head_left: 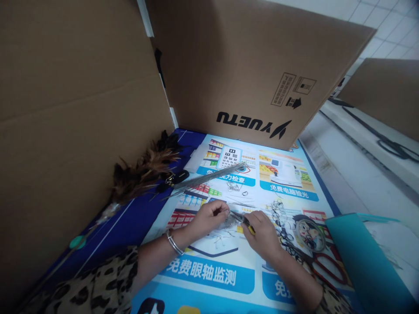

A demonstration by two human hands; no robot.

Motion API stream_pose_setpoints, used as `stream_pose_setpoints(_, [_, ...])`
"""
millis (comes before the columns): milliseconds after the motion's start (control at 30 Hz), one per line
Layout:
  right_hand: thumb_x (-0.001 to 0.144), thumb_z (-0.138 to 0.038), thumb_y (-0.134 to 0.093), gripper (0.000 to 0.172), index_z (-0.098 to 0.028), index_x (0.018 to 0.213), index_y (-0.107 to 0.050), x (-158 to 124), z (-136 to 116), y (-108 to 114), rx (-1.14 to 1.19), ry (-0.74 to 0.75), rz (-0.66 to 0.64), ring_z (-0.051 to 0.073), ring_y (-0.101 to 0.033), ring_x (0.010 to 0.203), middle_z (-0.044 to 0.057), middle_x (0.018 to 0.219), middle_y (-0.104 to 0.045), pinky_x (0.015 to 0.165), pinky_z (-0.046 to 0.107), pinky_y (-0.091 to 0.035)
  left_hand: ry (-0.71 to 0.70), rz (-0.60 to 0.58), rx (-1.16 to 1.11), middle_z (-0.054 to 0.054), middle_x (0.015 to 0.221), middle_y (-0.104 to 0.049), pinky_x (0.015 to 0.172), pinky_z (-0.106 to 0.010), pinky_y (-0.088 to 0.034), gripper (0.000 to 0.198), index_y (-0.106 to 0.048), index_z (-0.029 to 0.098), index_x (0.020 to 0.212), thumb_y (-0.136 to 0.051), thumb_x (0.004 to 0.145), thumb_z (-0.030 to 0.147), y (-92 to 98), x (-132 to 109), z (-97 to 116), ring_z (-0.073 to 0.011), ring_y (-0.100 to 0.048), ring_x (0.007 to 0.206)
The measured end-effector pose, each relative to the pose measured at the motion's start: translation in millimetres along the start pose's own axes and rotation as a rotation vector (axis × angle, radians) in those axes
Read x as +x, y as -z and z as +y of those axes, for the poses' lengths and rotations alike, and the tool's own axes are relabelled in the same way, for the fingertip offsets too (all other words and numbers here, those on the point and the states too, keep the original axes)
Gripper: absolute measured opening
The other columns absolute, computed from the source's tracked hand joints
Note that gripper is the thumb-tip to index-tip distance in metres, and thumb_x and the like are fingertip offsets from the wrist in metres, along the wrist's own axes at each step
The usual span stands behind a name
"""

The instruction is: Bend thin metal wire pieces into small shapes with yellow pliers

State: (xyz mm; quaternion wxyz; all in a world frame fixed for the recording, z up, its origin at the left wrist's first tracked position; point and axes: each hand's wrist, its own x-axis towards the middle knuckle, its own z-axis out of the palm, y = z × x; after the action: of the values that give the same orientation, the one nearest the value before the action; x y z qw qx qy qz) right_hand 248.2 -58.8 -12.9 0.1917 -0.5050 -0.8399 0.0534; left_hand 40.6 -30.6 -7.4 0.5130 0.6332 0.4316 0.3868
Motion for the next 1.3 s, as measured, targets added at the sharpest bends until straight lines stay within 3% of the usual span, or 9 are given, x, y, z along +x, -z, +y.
stream_pose_setpoints(233, [0.083,-0.026,-0.047,0.019,-0.017,0.098,-0.055,1.5,-1.4,0.7,-0.020,-0.026,-0.073,0.022,-0.047,0.087,0.008,0.089,-0.053,0.078,0.036,-0.039,0.015,-0.006,0.012,0.002,0.063,-0.048,0.053,-0.019,-0.034,0.013,-0.056,0.013,0.072,-0.051,0.078,0.024,0.1,0.3,0.5,-0.0093,-0.042,0.058])
stream_pose_setpoints(1300, [0.082,-0.028,-0.048,0.018,-0.018,0.095,-0.056,2.2,-0.6,1.0,-0.067,0.020,-0.039,0.021,-0.048,0.082,0.007,0.084,-0.053,0.072,0.034,-0.039,0.014,-0.032,0.033,0.002,0.064,-0.048,0.055,-0.019,-0.035,0.013,-0.055,0.013,0.071,-0.050,0.078,0.023,1.1,1.7,2.3,-0.0099,-0.043,0.060])
